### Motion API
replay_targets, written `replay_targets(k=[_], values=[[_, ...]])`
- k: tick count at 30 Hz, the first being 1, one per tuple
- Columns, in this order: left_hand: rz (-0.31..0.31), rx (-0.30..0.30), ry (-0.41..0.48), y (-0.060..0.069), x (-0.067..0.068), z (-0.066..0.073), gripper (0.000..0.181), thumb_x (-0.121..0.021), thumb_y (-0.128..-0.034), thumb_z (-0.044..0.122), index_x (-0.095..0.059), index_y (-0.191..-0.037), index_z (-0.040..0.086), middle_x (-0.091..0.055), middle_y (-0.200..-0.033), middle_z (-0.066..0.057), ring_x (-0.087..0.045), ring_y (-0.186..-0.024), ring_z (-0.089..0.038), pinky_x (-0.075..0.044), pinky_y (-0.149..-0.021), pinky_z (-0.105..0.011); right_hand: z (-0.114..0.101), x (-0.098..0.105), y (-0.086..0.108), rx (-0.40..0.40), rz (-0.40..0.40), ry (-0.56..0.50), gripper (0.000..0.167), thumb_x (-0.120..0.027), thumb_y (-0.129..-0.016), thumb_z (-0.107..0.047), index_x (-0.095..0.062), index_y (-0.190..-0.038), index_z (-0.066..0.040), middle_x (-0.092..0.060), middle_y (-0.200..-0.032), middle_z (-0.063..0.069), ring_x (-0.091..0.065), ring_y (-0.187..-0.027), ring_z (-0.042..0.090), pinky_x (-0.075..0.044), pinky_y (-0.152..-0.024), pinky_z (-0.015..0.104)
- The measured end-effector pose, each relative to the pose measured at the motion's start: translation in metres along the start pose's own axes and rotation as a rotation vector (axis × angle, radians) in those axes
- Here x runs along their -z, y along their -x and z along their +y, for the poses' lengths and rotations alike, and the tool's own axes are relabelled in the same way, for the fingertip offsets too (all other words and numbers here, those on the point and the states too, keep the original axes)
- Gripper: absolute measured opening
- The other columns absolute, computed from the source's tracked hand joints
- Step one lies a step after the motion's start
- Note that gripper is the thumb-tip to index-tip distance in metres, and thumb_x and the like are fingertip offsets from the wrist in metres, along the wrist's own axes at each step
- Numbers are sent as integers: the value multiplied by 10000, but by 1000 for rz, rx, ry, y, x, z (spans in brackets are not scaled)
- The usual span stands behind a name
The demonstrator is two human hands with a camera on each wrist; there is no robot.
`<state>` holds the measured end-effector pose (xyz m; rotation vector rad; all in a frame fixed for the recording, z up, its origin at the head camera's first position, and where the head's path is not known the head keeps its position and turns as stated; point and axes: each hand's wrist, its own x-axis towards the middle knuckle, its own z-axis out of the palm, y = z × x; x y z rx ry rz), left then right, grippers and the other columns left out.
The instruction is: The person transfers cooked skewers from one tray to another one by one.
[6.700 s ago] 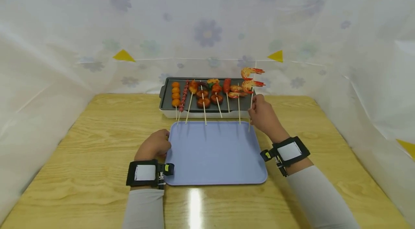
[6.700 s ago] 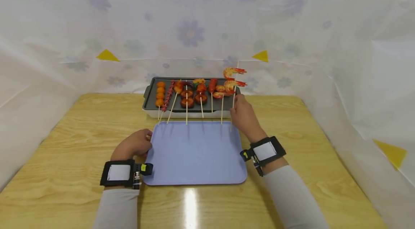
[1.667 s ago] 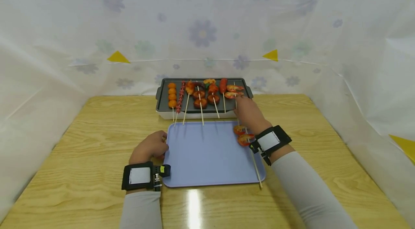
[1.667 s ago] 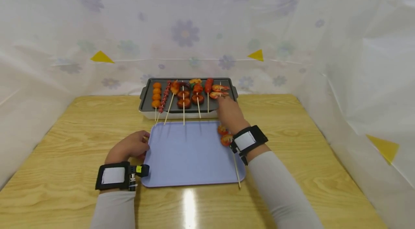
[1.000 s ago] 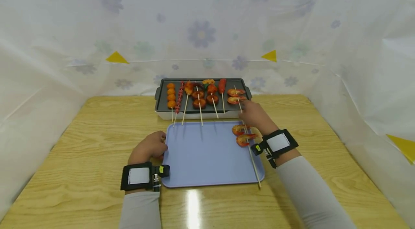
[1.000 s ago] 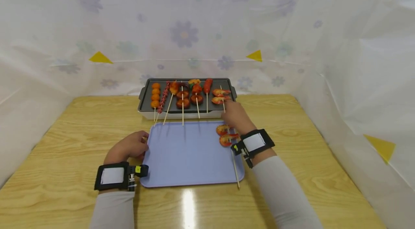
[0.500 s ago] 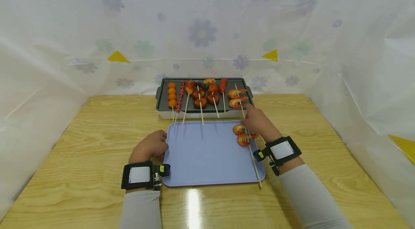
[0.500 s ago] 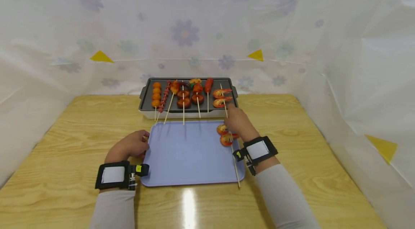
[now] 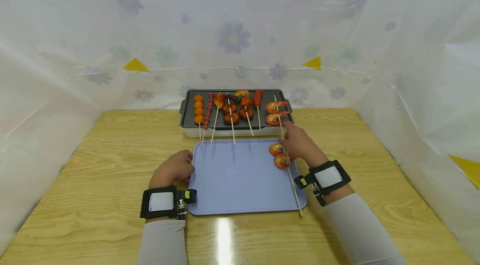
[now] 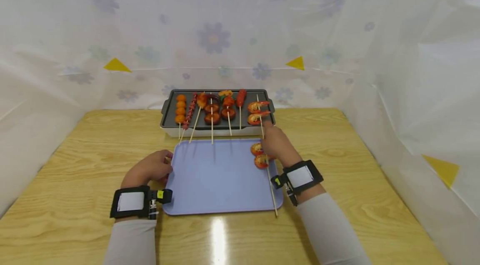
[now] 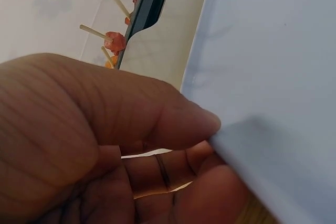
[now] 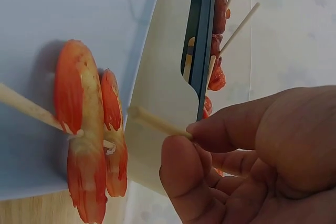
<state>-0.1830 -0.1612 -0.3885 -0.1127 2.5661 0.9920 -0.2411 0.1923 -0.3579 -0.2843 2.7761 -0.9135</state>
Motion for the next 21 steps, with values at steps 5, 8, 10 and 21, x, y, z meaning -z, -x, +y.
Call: replay_targets(k=[5,8,10,21], values=[[-3,2,1,0,0,0,515,-541,-849,6,-465,-1350,-86,-590,-996,-170,-613,-653,-222,-499,-598,-312,-1,-2,3,-5,-1,-9,560,-453,-962,-8,-260,-1486,24,-507,-817,120,-438,-523,185,-387,-488,336],[-4,4,2,0,0,0,518,-543,-848,8,-465,-1351,-86,-588,-994,-170,-614,-656,-223,-499,-600,-313,0,-3,5,19,17,-1,549,-452,-958,0,-265,-1472,44,-539,-898,153,-502,-562,207,-431,-508,350],[-5,8,0,0,1,1,522,-545,-850,10,-462,-1355,-86,-589,-1003,-174,-616,-662,-225,-501,-603,-316,0,-4,7,39,32,3,547,-454,-951,5,-269,-1463,55,-542,-908,156,-518,-581,214,-441,-525,354],[-12,13,7,1,0,2,529,-542,-859,13,-454,-1371,-84,-594,-1059,-191,-627,-686,-227,-513,-612,-322,-3,-13,28,104,78,49,537,-499,-932,7,-295,-1422,88,-504,-752,103,-448,-549,197,-374,-519,341]])
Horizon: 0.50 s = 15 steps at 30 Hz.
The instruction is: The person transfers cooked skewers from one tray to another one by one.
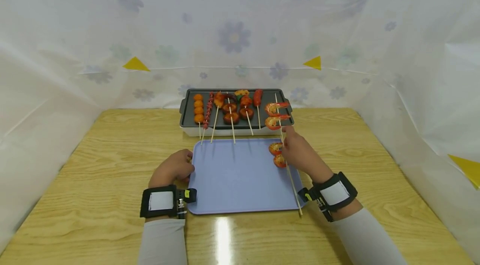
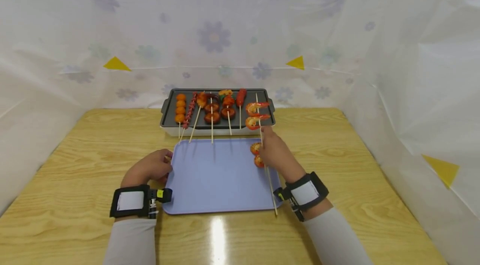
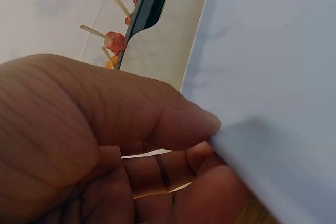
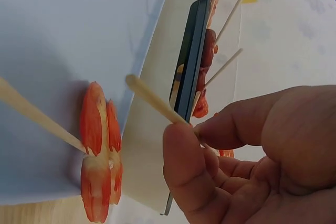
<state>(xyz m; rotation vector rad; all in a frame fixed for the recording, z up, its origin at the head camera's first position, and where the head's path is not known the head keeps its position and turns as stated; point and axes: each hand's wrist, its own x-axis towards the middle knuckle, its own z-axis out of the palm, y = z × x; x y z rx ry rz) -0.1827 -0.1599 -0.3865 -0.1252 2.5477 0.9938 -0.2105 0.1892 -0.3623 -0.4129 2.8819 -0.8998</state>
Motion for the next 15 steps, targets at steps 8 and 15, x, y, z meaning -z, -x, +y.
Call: replay_targets(k=[8,15], values=[[0,-5,-5,1,1,0,537,-539,-858,12,-448,-1377,-91,-592,-1095,-211,-633,-702,-231,-522,-629,-334,-3,-8,16,9,-37,47,573,-523,-907,27,-264,-1412,112,-534,-778,116,-473,-596,191,-388,-525,321],[-5,-6,-9,1,2,-1,541,-536,-858,9,-438,-1380,-98,-588,-1099,-220,-632,-706,-236,-521,-632,-338,0,-15,30,34,-21,53,555,-596,-914,-10,-309,-1368,128,-604,-818,138,-511,-633,185,-411,-542,320]])
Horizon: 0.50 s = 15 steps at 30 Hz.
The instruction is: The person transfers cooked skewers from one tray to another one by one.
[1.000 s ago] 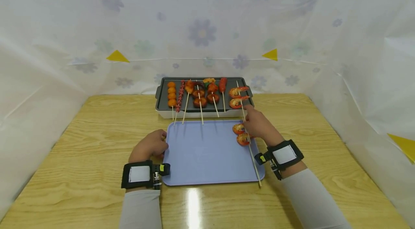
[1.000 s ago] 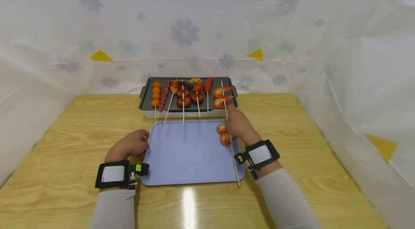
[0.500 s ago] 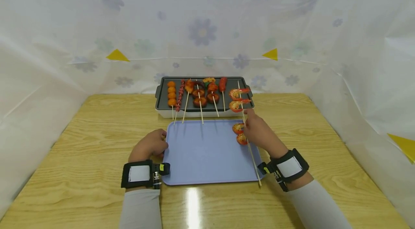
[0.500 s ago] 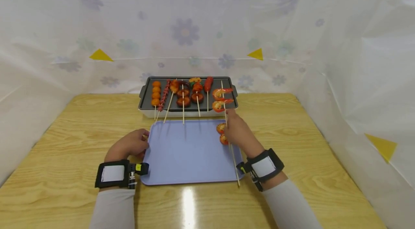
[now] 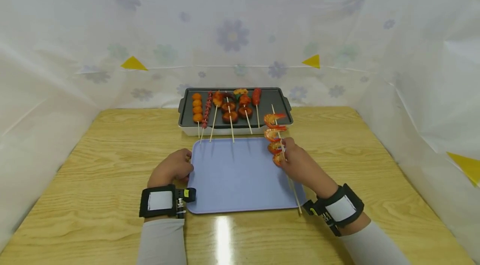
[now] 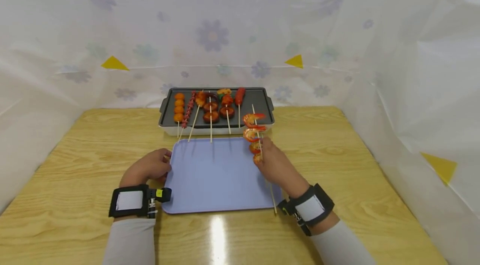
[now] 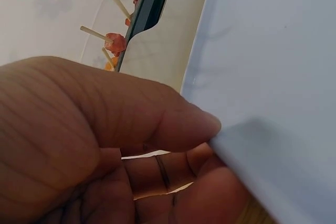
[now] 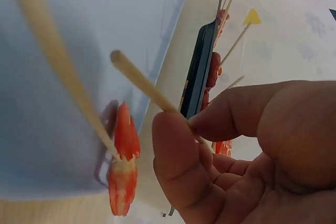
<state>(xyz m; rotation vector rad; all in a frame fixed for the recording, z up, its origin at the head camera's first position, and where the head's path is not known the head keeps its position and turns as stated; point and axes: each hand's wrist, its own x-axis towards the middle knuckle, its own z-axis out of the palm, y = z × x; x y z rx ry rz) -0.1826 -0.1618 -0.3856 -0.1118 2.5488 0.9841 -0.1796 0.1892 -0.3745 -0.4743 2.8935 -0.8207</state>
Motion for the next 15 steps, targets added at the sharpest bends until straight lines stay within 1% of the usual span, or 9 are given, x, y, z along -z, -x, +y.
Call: replay_targets(k=[1,2,4,6,8,11,15], values=[[0,1,-1,0,0,0,540,-536,-860,10,-438,-1380,-97,-588,-1098,-219,-631,-706,-236,-520,-633,-337,1,-1,2,7,6,10,564,-605,-904,-6,-313,-1365,132,-620,-851,155,-526,-654,185,-422,-551,319],[-1,3,-1,0,0,0,537,-535,-861,10,-438,-1379,-95,-588,-1095,-217,-631,-707,-237,-519,-632,-337,1,-1,4,10,9,22,576,-612,-889,1,-315,-1364,136,-622,-851,159,-527,-651,189,-421,-549,320],[-3,5,-2,0,1,0,533,-536,-864,13,-439,-1378,-94,-589,-1088,-214,-628,-710,-237,-518,-632,-337,2,-2,7,16,9,54,596,-605,-856,29,-317,-1363,150,-616,-830,143,-524,-657,189,-420,-554,321],[-4,6,-4,1,1,0,531,-537,-868,17,-440,-1378,-92,-589,-1082,-210,-628,-712,-237,-517,-633,-336,2,-3,11,14,-3,85,608,-594,-825,49,-321,-1358,157,-569,-762,97,-504,-631,192,-409,-539,323],[-6,3,-3,1,1,0,529,-538,-868,16,-442,-1377,-92,-590,-1074,-206,-626,-715,-237,-517,-632,-336,1,-4,15,8,-14,102,592,-591,-822,52,-339,-1346,161,-550,-750,74,-498,-626,193,-405,-533,324],[-6,10,1,1,0,1,530,-539,-868,15,-442,-1378,-91,-587,-1072,-205,-625,-717,-240,-514,-631,-335,0,-4,21,2,-34,105,565,-589,-830,59,-354,-1332,165,-562,-802,86,-510,-651,189,-419,-538,319],[-7,22,5,1,0,2,531,-542,-870,16,-441,-1382,-85,-585,-1099,-213,-626,-729,-245,-516,-640,-338,-4,-3,27,10,-40,114,527,-593,-827,70,-383,-1299,172,-598,-846,129,-531,-682,193,-445,-555,325]])
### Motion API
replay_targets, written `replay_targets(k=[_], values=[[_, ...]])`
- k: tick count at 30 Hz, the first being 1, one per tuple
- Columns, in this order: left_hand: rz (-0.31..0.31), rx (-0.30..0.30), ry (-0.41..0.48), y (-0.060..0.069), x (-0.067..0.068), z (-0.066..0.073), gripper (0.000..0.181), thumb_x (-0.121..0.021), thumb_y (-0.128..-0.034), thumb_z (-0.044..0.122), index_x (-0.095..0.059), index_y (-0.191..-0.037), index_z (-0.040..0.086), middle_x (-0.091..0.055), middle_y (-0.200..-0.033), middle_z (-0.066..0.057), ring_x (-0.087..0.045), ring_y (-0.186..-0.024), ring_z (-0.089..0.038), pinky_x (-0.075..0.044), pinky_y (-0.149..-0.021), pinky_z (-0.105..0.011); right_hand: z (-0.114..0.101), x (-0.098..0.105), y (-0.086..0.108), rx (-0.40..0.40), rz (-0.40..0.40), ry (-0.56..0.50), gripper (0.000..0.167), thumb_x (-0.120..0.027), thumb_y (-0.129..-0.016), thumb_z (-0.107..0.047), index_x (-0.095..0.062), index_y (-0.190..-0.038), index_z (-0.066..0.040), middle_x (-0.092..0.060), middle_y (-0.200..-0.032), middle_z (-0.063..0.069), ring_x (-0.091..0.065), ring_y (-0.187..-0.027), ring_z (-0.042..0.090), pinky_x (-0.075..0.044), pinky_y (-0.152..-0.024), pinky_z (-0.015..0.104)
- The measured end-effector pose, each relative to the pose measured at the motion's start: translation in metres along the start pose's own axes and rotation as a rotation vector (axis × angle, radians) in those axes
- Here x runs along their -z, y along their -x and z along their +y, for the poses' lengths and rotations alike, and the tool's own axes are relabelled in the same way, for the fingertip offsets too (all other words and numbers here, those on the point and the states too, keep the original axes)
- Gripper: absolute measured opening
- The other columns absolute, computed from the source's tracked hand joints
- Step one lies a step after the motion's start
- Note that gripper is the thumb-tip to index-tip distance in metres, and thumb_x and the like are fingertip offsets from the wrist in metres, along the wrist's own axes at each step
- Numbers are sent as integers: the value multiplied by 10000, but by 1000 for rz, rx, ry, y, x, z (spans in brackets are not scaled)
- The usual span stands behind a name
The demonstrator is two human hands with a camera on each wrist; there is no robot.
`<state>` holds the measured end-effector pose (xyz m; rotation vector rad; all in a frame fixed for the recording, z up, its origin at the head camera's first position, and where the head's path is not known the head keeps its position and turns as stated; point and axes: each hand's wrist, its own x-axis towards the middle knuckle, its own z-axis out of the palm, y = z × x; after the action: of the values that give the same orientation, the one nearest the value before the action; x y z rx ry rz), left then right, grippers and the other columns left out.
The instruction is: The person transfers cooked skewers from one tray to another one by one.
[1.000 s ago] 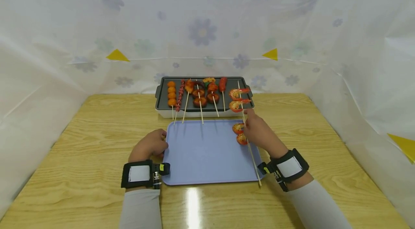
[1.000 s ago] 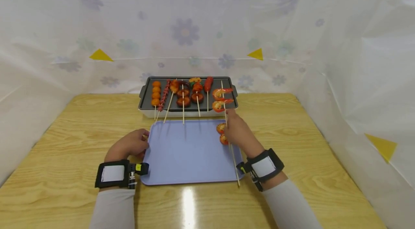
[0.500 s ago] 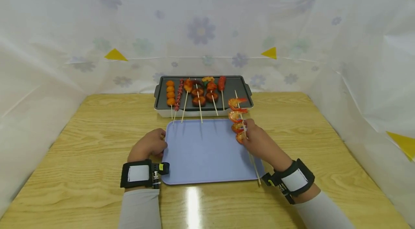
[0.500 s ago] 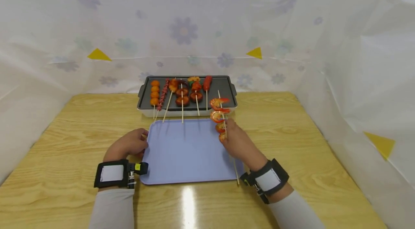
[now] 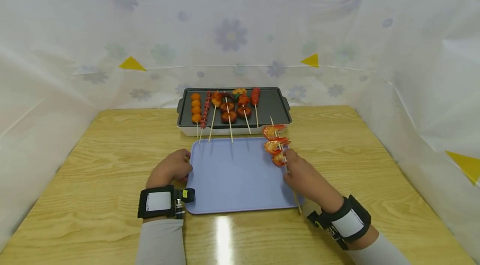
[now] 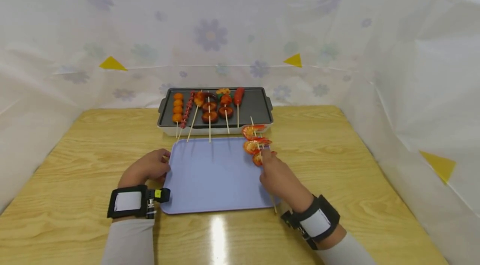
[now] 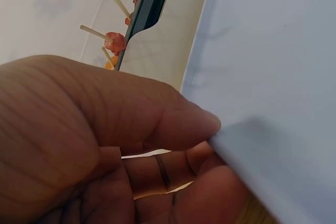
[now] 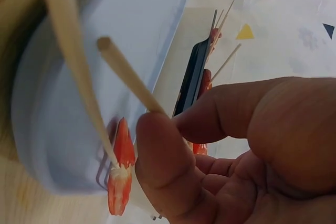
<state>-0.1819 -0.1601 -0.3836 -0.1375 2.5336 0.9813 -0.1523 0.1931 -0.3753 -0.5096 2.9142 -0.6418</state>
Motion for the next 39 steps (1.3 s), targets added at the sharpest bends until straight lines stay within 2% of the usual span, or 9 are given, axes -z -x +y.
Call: replay_targets(k=[8,15,20,27,33,39], values=[[1,-16,-13,0,0,-1,529,-538,-865,17,-445,-1375,-88,-589,-1088,-211,-628,-734,-242,-521,-644,-342,-7,-3,7,-14,-26,-3,526,-562,-831,75,-404,-1327,150,-638,-1023,220,-556,-778,202,-462,-610,331],[-5,-25,-12,-2,-1,-3,521,-534,-860,11,-448,-1365,-87,-591,-1054,-199,-626,-711,-233,-520,-630,-330,-7,-9,10,-35,-62,-33,528,-571,-831,83,-410,-1330,144,-629,-994,191,-542,-765,206,-459,-593,330],[-9,-36,-18,-2,0,-4,521,-529,-861,9,-441,-1364,-97,-590,-1038,-196,-622,-698,-228,-517,-629,-328,-7,-12,8,-33,-73,-12,537,-583,-813,81,-428,-1322,154,-616,-963,175,-551,-807,227,-478,-644,364],[-8,-39,-12,-2,0,-2,520,-532,-867,15,-438,-1366,-98,-590,-1030,-195,-618,-709,-235,-515,-631,-332,-5,-18,3,22,-59,26,390,-572,-810,90,-527,-1195,128,-596,-965,143,-530,-781,211,-462,-650,369],[-6,-36,-10,-4,0,-4,517,-535,-871,21,-440,-1367,-88,-586,-1031,-194,-615,-704,-236,-511,-622,-330,-10,-17,4,32,-82,59,314,-572,-818,97,-546,-1130,120,-592,-966,169,-545,-816,235,-486,-703,412],[-11,-27,-6,-3,0,-5,521,-535,-871,22,-437,-1372,-87,-582,-1056,-203,-617,-708,-236,-516,-628,-329,-12,-20,4,46,-77,92,254,-572,-828,95,-564,-1082,101,-601,-914,169,-570,-815,246,-496,-700,421]])
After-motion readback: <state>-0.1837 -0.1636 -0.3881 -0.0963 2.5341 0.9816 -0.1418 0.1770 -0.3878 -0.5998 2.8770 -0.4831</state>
